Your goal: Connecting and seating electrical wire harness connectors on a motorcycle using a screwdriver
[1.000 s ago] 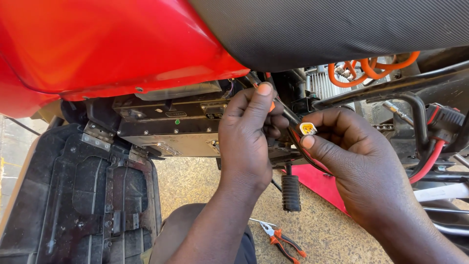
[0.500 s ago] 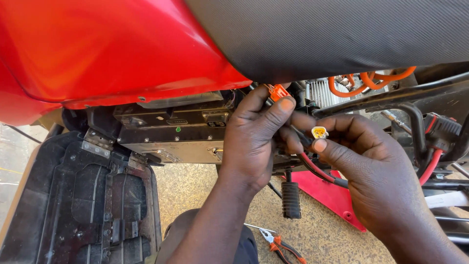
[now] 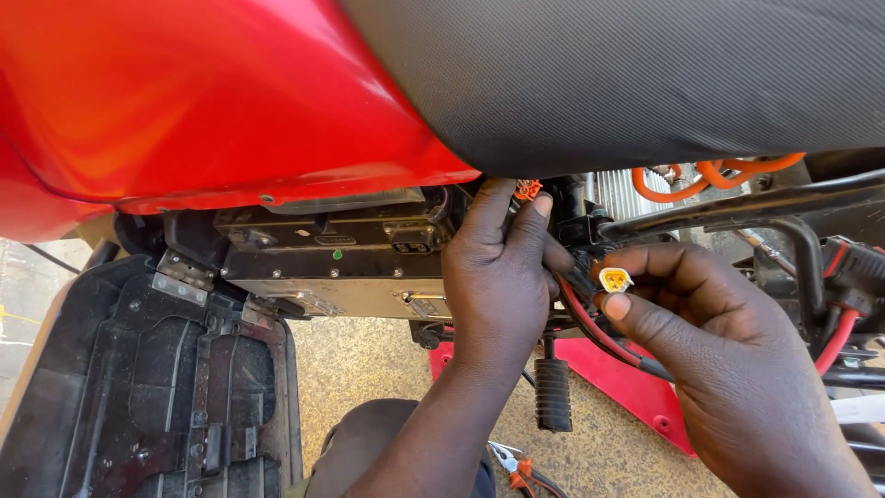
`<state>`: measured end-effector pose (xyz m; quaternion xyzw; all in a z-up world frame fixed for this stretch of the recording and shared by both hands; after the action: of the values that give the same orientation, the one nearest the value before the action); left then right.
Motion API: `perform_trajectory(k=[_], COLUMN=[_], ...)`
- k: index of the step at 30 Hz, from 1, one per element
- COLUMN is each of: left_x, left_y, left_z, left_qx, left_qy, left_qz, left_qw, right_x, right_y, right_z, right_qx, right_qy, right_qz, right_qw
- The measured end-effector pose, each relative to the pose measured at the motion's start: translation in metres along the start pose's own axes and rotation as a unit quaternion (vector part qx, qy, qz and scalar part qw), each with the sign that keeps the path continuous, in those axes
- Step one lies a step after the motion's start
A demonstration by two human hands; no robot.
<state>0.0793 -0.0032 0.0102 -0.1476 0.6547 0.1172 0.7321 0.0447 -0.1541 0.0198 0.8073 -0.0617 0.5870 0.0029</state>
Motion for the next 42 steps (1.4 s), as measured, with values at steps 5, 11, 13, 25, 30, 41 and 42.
perform_trajectory(k=[5, 11, 13, 25, 30, 41, 42], left_x=[-0.002, -0.001, -0.001, 0.004, -0.007, -0.001, 0.000], left_y=[0.003, 0.003, 0.003, -0.009, -0.007, -0.010, -0.011], left_z=[-0.001, -0.001, -0.001, -0.002, 0.000, -0.002, -0.005], left_qx=[-0.015, -0.017, -0.015, 0.103, 0.108, 0.137, 0.143], left_qy=[-0.056, -0.052, -0.042, 0.034, 0.075, 0.121, 0.100], left_qz=[0.028, 0.023, 0.019, -0.185, -0.230, -0.244, -0.263], left_qw=[0.998, 0.998, 0.999, 0.977, 0.964, 0.953, 0.949], right_x=[-0.005, -0.007, -0.010, -0.016, -0.014, -0.026, -0.027], right_y=[-0.004, -0.006, -0.005, -0.001, 0.003, 0.002, -0.001], right_z=[-0.001, -0.001, 0.000, 0.009, 0.011, 0.010, 0.008], right_qx=[0.010, 0.009, 0.002, 0.030, 0.017, 0.054, 0.079], right_qy=[0.005, -0.014, -0.022, 0.052, 0.123, 0.175, 0.187], right_qz=[-0.005, 0.005, 0.001, 0.035, 0.004, 0.053, 0.081], right_qw=[1.000, 1.000, 1.000, 0.998, 0.992, 0.982, 0.976])
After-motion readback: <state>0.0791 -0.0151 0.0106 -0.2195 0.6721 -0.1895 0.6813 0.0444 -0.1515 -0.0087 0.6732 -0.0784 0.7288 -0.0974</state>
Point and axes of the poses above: each hand's wrist, its own z-axis towards the middle knuckle, its own y-axis out of the back of the hand, x = y × z, the point moved 5 cm from there along z, towards the middle knuckle, and after that the axes turned 1 degree about y, right-handed, at the moved point
